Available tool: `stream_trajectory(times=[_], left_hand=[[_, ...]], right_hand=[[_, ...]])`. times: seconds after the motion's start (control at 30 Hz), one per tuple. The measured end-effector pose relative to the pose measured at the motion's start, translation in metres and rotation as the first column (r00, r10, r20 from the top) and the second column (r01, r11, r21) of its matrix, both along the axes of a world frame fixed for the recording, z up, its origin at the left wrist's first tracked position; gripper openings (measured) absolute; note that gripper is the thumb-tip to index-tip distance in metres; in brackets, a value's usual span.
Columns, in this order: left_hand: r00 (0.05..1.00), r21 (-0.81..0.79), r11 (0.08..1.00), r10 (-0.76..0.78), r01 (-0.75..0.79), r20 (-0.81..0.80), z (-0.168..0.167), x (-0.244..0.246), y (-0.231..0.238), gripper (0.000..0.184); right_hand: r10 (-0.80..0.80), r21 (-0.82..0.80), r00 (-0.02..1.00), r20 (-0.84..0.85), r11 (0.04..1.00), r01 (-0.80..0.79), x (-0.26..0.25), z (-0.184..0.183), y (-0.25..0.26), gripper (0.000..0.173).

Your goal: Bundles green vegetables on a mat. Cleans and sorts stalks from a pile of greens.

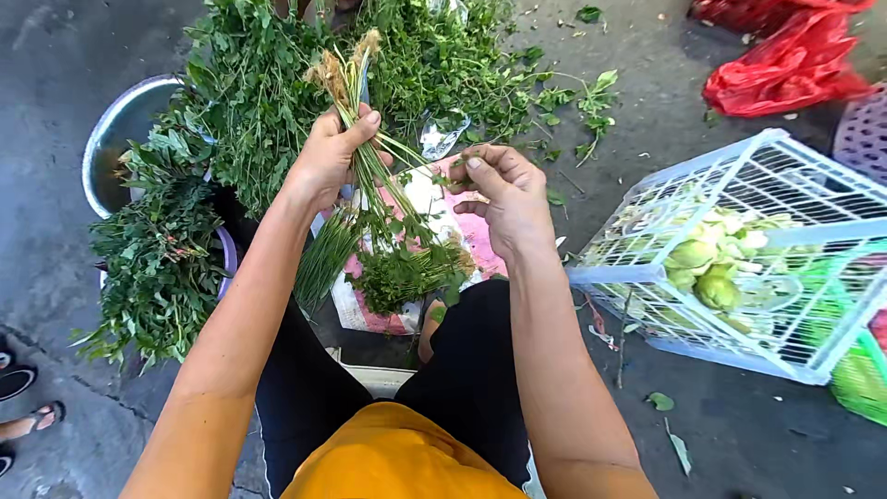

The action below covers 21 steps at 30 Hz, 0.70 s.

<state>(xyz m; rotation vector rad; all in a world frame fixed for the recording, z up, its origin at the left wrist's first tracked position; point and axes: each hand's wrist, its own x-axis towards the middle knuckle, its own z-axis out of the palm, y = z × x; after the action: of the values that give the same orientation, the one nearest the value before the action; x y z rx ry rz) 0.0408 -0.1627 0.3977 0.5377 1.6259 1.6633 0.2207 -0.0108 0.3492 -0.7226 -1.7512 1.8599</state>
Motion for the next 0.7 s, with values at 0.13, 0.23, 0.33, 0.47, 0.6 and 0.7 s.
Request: stream_trajectory(times=[0.13,0.23,0.33,0.47,0.6,0.7], left_hand=[[1.0,-0.004,1.0,-0.02,0.02,-0.008,0.0,0.001,0.001,0.008],[0.999,-0.023,1.0,-0.016,0.016,-0.034,-0.001,0.0,0.001,0.007],[0.989,-0.028,0.999,-0.041,0.037,-0.143,-0.006,-0.002,0.0,0.006],[0.962,-0.075,0.996,-0.074,0.056,-0.261,-0.011,-0.003,0.0,0.012],[0.971,-0.087,0.995,-0.075,0.057,-0.227,-0.014,0.0,0.004,0.011],[0.976,-0.077,0.997,-0.048,0.032,-0.211,-0.013,0.002,0.007,0.011]], right_hand=[[0.248,-0.124,0.967,-0.06,0.959,-0.253,-0.003,-0.002,-0.001,0.034],[0.245,-0.014,0.962,-0.116,0.968,-0.249,-0.009,-0.001,-0.008,0.02],[0.135,0.309,0.991,-0.02,0.943,-0.123,-0.013,-0.005,-0.006,0.014],[0.058,0.625,0.998,0.022,0.778,-0.059,-0.01,-0.007,0.002,0.02],[0.1,0.521,0.993,0.07,0.845,-0.122,-0.009,-0.001,-0.004,0.017],[0.161,0.499,0.979,0.123,0.843,-0.201,-0.009,-0.006,-0.013,0.017]])
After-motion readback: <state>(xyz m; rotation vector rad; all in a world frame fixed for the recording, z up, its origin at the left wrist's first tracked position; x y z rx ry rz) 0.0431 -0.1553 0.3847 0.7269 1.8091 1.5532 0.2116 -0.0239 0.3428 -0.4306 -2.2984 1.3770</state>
